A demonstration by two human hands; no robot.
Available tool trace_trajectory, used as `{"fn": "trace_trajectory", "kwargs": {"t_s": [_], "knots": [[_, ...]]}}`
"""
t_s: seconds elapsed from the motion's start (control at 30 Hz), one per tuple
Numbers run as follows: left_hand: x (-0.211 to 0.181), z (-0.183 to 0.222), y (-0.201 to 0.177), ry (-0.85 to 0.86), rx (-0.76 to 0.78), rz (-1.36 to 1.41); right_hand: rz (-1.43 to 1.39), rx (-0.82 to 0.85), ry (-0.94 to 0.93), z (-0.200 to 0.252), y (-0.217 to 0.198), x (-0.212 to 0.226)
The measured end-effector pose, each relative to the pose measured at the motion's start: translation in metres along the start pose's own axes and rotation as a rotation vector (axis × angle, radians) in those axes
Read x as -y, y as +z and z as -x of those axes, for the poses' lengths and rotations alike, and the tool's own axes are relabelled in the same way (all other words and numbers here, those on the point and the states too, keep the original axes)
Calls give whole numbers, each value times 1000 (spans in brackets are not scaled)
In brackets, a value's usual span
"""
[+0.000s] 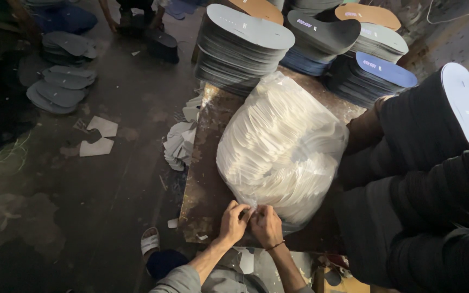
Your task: Taking white foam shoe patterns out of a plastic bag, sorting, and counting them in a production facility.
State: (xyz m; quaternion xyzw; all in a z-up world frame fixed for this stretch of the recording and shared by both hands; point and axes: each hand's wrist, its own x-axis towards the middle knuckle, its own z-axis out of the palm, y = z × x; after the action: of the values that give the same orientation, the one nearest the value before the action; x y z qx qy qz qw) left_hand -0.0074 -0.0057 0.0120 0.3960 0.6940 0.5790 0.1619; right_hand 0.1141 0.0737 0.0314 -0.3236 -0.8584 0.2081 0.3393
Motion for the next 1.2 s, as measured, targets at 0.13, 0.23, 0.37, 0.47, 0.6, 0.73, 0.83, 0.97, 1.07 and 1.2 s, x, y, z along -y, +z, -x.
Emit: {"fn": "trace_trajectory", "kwargs": {"t_s": [0.13, 0.23, 0.37, 0.47, 0.6, 0.73, 0.83, 0.97, 1.07, 1.2], "knots": [[-34, 1, -18, 28, 62, -48, -8, -3, 57, 6, 3, -5], [-34, 0, -21, 68, 14, -190, -9, 8, 156, 5, 4, -1], [-15, 4, -13, 78, 99, -131, -33, -41, 87, 5, 1, 4], [2, -4, -4, 32, 104, -51, -58, -66, 4, 6, 3, -2], [15, -12, 0, -231, 264, 52, -116, -66, 0, 10, 9, -6], [5, -18, -3, -321, 355, -23, -142, -72, -50, 6, 3, -2], [4, -20, -6, -323, 332, 161, -88, -88, -23, 0, -1, 6], [-7, -21, -13, -263, 357, 104, -165, -92, 47, 2, 4, -1], [-51, -29, -32, -21, 275, -104, -239, -119, 61, 6, 8, -14], [-56, -30, -32, 120, 407, -370, -147, -79, 123, 2, -6, 13]]}}
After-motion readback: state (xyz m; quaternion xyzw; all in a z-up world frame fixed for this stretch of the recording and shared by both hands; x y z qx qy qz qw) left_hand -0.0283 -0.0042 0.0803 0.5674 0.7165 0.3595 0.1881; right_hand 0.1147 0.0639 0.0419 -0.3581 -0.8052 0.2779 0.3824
